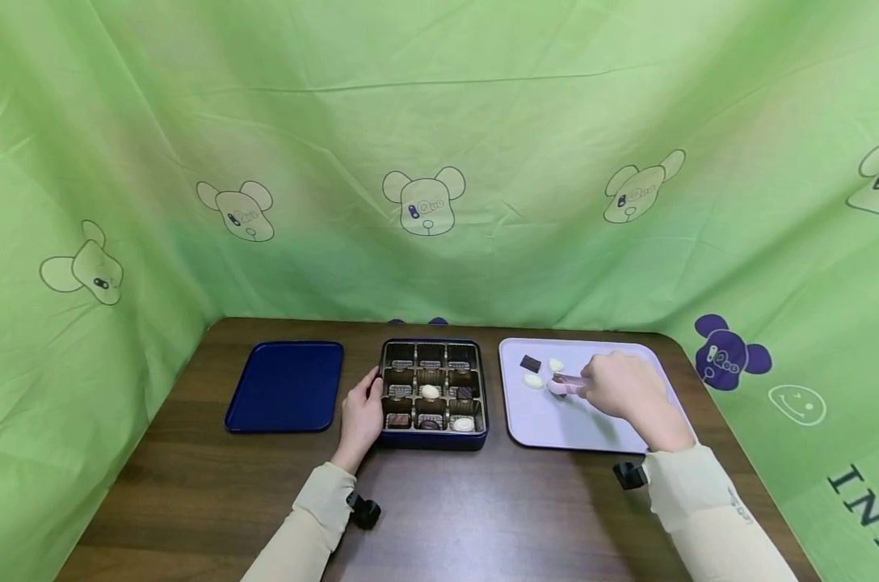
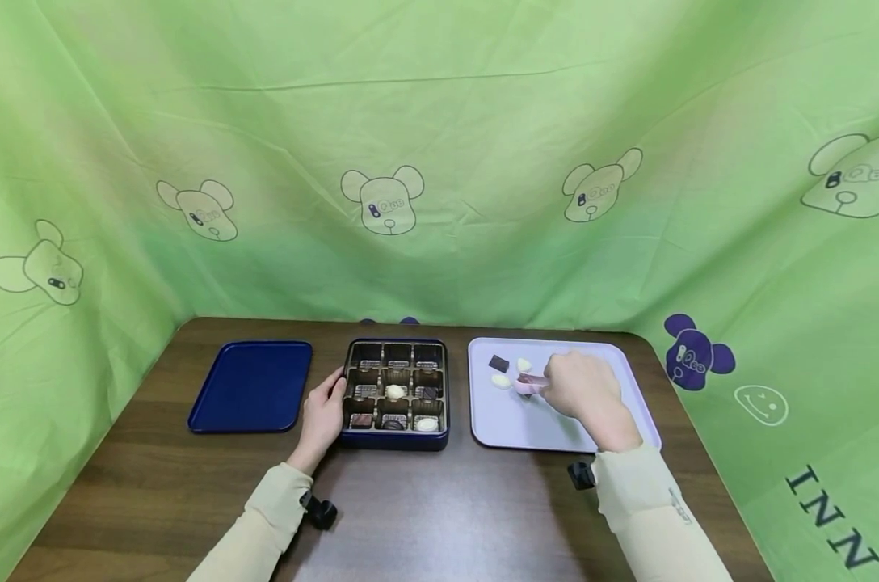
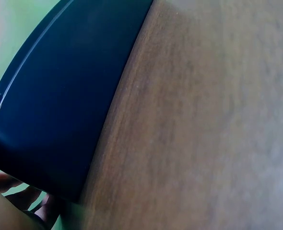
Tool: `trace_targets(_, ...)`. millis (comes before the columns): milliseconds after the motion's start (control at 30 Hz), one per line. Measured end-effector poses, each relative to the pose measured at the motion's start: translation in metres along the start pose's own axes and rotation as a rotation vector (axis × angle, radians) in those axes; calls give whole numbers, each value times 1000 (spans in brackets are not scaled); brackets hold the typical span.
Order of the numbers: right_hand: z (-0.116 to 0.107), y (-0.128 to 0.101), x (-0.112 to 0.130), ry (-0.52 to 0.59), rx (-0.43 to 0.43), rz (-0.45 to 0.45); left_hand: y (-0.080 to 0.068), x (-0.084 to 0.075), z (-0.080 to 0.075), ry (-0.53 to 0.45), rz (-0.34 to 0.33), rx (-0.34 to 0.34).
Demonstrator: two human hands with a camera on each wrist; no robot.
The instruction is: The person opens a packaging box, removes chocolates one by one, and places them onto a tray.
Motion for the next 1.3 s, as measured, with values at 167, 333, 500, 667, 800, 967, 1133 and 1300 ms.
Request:
trace_targets(167,7,-3,-2,21,29,38,0,0,-1,-4,-12,5)
trace_targets(333,13,-5,-3,26,47,50,0,0,0,-3,-11,8)
trace_targets(500,15,-6,-4,32,78,58,-1,0,0,-6,-11,7)
trace_targets(667,15,-6,-4,31,79,66,0,0,0,-11,-17,10)
trace_targets(800,16,-6,-3,27,73,73,0,0,1,-14,-14,14)
trace_targets(967,16,-6,-2,28,47,78,0,0,1,-16,-9,14)
trace_targets(1133,13,-5,1,32,-4,66,0,1,0,-17,-6,14)
trace_targets(1300,5,2,9,30,-65,48,1,1,1,-13,-8,11)
Point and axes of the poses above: each hand's wrist, its own y-axis towards the middle knuckle, its own z-axis out of the palm, x = y × z, the point moved 2 cm from there along y, towards the middle knuckle, and after that the axes turned 15 degrees about -x, right-handed, at the moved point
